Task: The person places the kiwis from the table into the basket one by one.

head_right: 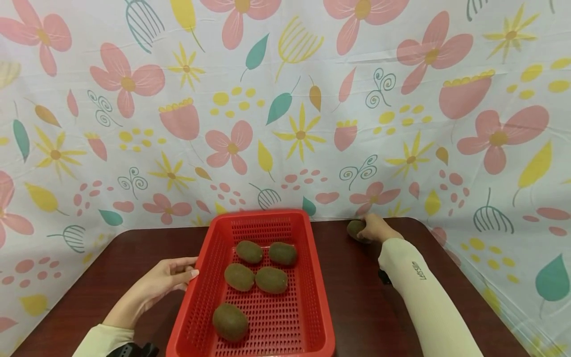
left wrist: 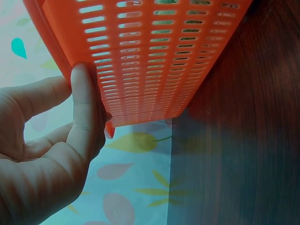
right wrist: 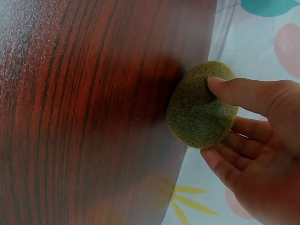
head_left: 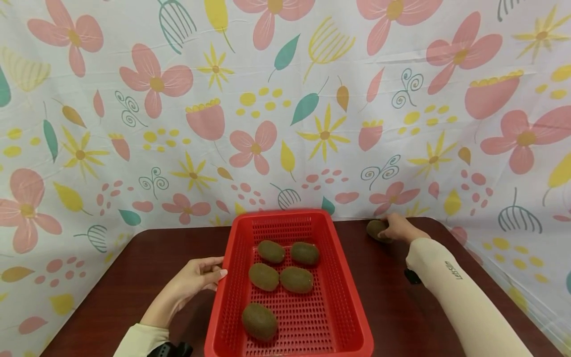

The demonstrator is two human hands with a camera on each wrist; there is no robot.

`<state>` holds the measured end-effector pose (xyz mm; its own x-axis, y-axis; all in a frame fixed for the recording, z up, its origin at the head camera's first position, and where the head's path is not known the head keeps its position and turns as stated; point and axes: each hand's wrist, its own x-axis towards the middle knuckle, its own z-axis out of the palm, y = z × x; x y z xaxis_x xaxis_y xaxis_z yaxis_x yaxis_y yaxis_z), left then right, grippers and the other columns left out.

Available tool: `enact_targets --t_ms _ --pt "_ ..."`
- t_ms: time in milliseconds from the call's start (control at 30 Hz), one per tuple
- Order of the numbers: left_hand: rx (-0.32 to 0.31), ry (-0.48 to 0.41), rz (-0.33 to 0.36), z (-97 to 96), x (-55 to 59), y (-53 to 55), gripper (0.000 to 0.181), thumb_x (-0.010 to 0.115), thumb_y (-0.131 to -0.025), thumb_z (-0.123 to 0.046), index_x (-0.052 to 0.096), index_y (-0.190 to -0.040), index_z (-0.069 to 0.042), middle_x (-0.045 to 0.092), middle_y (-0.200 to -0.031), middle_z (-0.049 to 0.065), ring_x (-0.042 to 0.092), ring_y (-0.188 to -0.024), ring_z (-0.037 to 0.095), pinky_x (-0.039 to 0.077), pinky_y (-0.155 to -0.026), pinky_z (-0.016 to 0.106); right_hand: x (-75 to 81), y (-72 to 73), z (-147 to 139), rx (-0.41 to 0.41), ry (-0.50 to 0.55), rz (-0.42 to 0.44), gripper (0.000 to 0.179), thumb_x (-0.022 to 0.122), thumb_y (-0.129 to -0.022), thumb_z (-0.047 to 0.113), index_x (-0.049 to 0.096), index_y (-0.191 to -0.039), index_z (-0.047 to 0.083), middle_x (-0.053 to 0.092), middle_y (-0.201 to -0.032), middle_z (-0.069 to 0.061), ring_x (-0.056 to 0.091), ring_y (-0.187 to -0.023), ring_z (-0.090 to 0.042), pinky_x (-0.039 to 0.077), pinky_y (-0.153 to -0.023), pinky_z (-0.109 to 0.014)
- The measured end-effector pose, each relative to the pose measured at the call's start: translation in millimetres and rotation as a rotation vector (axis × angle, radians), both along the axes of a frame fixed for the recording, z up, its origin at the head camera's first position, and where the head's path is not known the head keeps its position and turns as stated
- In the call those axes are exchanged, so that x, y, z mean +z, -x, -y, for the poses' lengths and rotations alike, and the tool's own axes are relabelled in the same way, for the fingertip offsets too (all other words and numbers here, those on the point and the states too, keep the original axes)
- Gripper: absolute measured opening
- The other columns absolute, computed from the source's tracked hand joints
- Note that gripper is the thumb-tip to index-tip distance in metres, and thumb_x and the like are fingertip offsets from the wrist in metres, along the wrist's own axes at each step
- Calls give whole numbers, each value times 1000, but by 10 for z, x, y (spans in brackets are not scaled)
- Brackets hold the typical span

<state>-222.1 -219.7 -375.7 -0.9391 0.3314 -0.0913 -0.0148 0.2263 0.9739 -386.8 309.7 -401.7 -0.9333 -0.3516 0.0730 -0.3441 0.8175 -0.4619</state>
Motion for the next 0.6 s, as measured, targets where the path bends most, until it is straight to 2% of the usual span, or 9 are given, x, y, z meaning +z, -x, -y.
enact_targets --t_ms 100,233,300,367,467,600 --pt "0 2 -3 4 -9 4 60 61 -96 -15 35 -141 15 59 -93 9 64 -81 18 56 -74 33 19 -13 18 -2 -7 1 20 75 -76 3 63 -86 -9 55 -72 -10 51 -65 -23 44 -58 -33" --pt "-4 -12 -3 8 -17 8 60 61 -96 -14 34 -141 15 60 -92 9 64 -80 17 56 -74 33 41 -42 44 -29 -18 8 38 75 -76 3 60 -103 -20 62 -86 -25 56 -70 -27 49 -61 -36" --pt "-7 -14 -4 10 -18 9 60 61 -96 -13 34 -141 15 61 -92 9 64 -80 17 56 -74 32 56 -62 62 -31 -18 7 43 75 -76 3 58 -107 -22 62 -90 -27 57 -71 -28 50 -62 -37" --pt "-10 -14 -5 13 -16 8 60 60 -96 -13 33 -141 15 61 -92 9 64 -80 18 56 -74 33 71 -78 82 -25 -10 3 39 75 -76 4 60 -103 -21 63 -86 -24 55 -69 -26 48 -60 -36" --pt "-12 -6 -7 15 -12 7 61 60 -96 -14 33 -141 15 61 -93 10 64 -81 19 56 -75 33 91 -92 104 -8 4 -10 29 76 -76 5 64 -94 -14 59 -74 -11 50 -64 -22 43 -58 -33" --pt "-14 -3 -5 14 -7 3 61 60 -96 -15 33 -142 15 61 -93 10 64 -81 19 56 -76 34 119 -104 116 7 29 -7 25 77 -76 6 66 -93 -10 55 -72 -5 47 -65 -20 40 -58 -32"
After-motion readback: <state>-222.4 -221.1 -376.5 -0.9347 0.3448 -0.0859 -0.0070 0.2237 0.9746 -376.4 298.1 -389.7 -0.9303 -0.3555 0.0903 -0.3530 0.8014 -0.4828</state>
